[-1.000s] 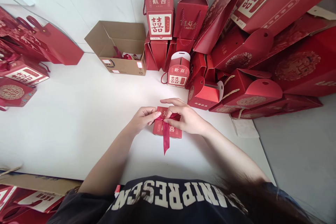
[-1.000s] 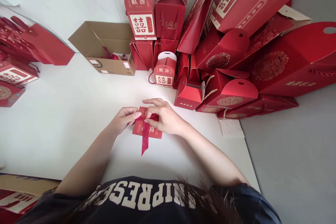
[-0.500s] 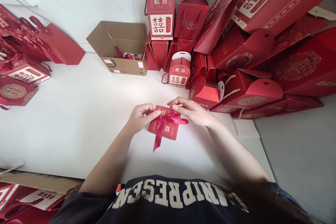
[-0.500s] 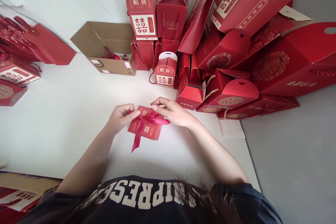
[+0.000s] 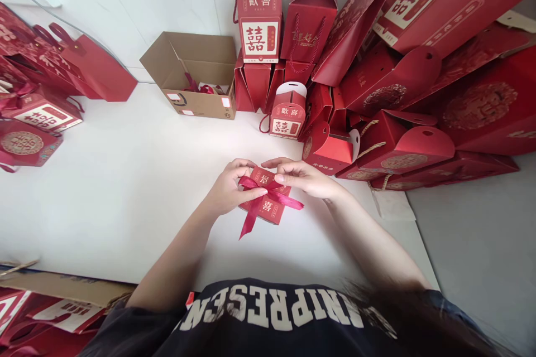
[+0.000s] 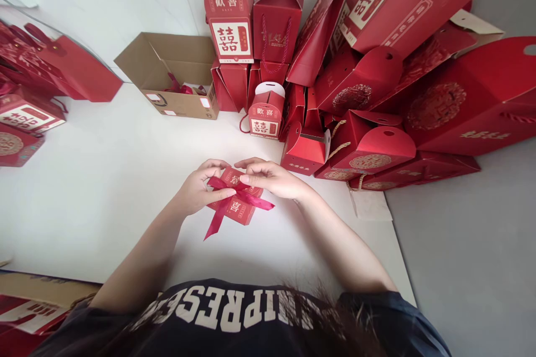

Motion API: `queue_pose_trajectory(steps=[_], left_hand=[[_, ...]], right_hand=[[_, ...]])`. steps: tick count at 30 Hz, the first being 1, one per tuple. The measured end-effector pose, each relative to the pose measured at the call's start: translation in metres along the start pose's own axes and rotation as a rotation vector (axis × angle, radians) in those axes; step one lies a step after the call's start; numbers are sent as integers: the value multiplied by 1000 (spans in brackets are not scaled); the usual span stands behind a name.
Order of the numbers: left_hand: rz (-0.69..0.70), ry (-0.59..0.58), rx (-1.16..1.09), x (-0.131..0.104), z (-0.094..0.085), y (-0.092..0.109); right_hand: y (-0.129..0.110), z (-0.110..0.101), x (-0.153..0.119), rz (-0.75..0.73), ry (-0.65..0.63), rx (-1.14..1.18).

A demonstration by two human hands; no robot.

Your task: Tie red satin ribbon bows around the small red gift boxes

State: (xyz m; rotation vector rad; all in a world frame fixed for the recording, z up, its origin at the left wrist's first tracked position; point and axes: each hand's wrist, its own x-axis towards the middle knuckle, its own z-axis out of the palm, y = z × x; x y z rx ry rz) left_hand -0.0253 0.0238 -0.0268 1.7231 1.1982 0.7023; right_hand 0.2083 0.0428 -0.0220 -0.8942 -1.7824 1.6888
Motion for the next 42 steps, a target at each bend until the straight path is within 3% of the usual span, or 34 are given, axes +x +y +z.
queue_pose_trajectory(steps=[4, 9, 15, 22, 30, 37, 42], left_hand=[[-2, -56, 12, 0, -4, 1], [-31, -105, 25, -1, -10, 4], [-15, -75, 112, -3, -17, 5], [-41, -39, -27, -8, -18, 4], [-20, 17, -35, -7, -10, 0], [34, 17, -21, -7, -9, 2], [3, -1, -66, -9, -12, 2]], right_hand=[[12, 4, 4, -44, 58, 16], [17, 4, 7, -106, 30, 6], [11, 0, 6, -158, -7, -68], [-8, 0, -5, -205, 118, -312], [-16, 5, -11, -77, 0, -229], [-17, 11, -11, -63, 9, -129], [-18, 13, -13, -103, 62, -322]])
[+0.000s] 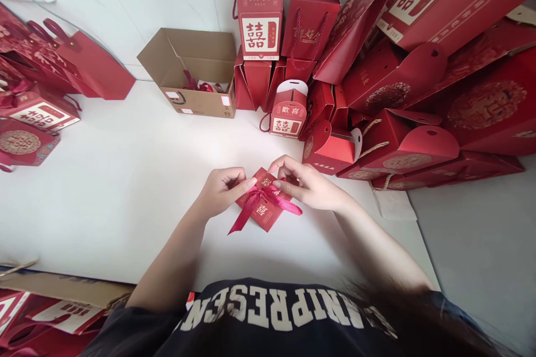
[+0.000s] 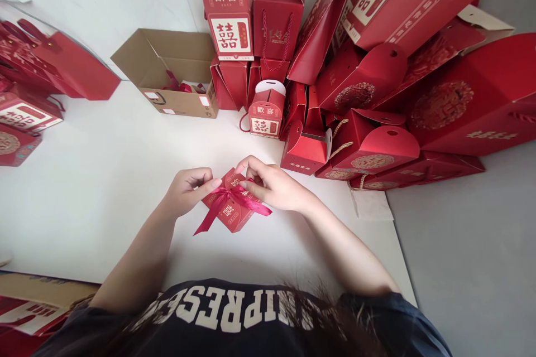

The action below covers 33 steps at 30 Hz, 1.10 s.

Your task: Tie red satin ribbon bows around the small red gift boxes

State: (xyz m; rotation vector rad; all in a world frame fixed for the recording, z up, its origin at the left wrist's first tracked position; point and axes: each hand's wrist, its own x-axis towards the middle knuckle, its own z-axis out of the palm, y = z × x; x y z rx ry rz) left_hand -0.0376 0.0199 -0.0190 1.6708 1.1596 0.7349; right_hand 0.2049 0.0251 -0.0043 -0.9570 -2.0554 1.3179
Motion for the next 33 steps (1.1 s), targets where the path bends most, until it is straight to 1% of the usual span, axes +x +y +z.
queue_pose_trajectory(steps=[3, 9, 17, 20, 23, 24, 26, 27, 29, 31, 33], left_hand=[[-31, 11, 22, -1, -1, 1], [-50, -23, 50, -1, -1, 3], [-39, -25, 74, -2, -2, 5], [-44, -10, 59, -2, -2, 3], [-84, 20, -8, 0, -5, 1], [-100, 10, -41, 1, -7, 1], [-120, -47, -98, 2, -10, 1], [-121, -82, -115, 2, -11, 1], [-110, -147, -132, 3, -12, 1], [-101, -187, -145, 4, -12, 0], [-100, -198, -166, 4, -12, 0]], right_hand=[[1, -1, 0, -23, -25, -36], [6, 0, 0, -39, -85, 29], [8, 0, 0, -40, -78, 42], [10, -1, 1, -35, -35, 2], [9, -6, 0, -47, 60, -113], [7, -8, -1, -67, 90, -174], [0, -11, -4, -149, 132, -318], [-5, -12, -6, -198, 135, -396], [-14, -10, -9, -270, 99, -559], [-20, -4, -10, -287, 44, -724], [-22, 2, -10, -288, 17, -858]])
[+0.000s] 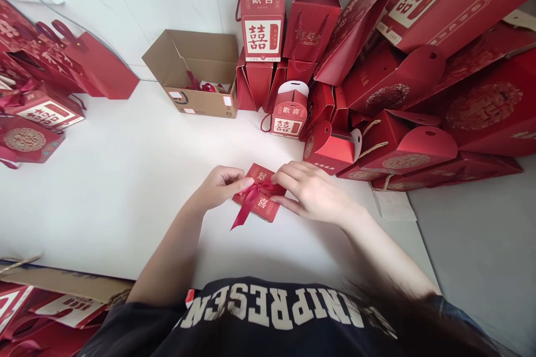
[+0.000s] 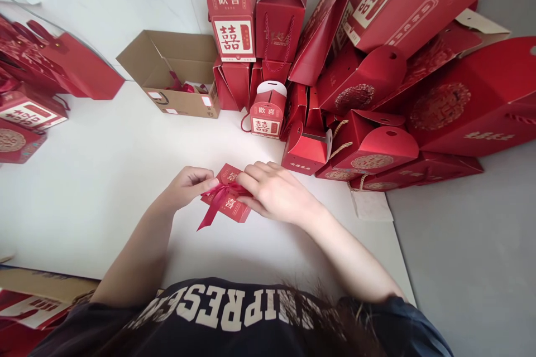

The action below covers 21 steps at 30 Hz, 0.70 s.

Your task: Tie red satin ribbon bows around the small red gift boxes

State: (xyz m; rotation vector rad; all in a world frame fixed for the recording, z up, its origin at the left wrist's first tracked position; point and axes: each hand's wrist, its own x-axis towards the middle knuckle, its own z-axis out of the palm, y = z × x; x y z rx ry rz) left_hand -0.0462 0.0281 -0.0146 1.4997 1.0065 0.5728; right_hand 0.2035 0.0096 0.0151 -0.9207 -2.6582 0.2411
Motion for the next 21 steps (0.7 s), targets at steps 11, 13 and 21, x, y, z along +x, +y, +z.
queue_pose_trajectory(steps=[11, 13, 21], left_hand=[[-125, 126, -23, 1, 4, 1], [-161, 184, -15, 1, 8, 3], [-165, 250, -100, 3, 16, 1]], right_hand=[[-4, 4, -4, -148, 71, -220], [-6, 3, -5, -175, 107, -246], [-14, 1, -5, -165, 57, -301]])
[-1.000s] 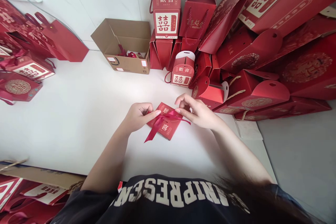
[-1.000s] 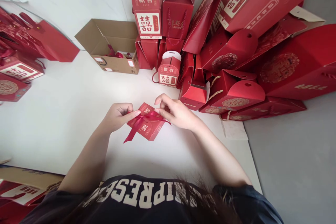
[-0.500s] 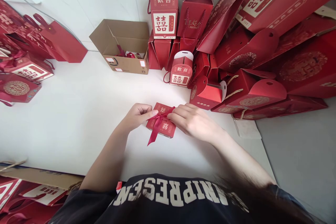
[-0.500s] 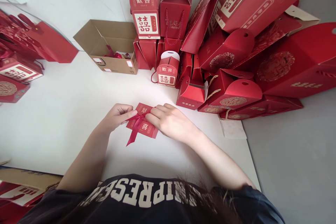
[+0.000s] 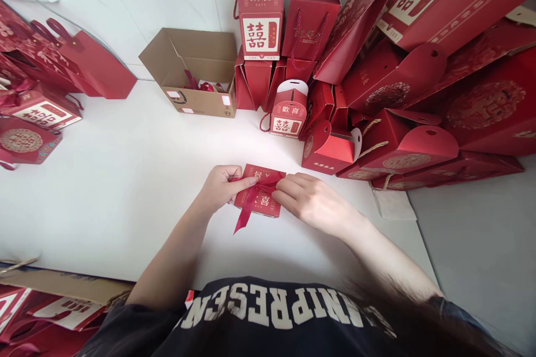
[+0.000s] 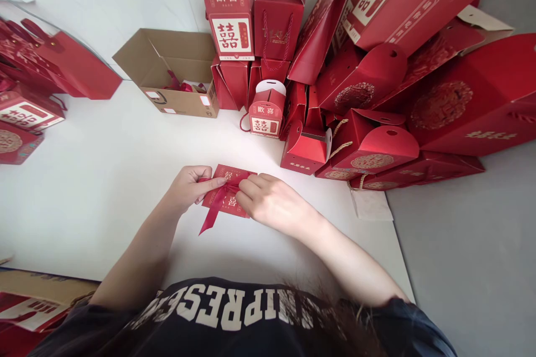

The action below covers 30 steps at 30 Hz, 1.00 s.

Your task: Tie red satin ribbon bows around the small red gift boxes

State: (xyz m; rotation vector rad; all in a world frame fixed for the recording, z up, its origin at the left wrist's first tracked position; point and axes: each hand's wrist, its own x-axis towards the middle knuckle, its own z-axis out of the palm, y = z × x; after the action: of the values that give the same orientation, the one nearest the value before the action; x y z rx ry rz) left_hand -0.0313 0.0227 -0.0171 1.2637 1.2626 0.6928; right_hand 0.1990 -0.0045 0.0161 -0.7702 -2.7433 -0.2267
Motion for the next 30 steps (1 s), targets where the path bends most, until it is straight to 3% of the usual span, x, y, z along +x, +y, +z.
queue_pose_trajectory(steps=[6, 14, 16, 20, 24, 27, 30], left_hand=[[-8, 29, -76, 5, -5, -4], [19, -27, -73, 9, -19, -4], [85, -38, 8, 10, -26, -5], [240, -86, 135, 12, -31, -6], [156, -176, 83, 9, -17, -5], [130, -212, 53, 7, -7, -2], [142, -200, 61, 7, -5, -1]], right_hand=[[-1, -12, 1, 36, -135, 68], [0, -8, -21, 275, -561, 337], [2, -13, -27, 332, -560, 388], [13, -28, -26, 527, -400, 442], [26, -19, -17, 696, -340, 576], [33, -4, -12, 650, -455, 867], [36, 3, -12, 566, -476, 1104]])
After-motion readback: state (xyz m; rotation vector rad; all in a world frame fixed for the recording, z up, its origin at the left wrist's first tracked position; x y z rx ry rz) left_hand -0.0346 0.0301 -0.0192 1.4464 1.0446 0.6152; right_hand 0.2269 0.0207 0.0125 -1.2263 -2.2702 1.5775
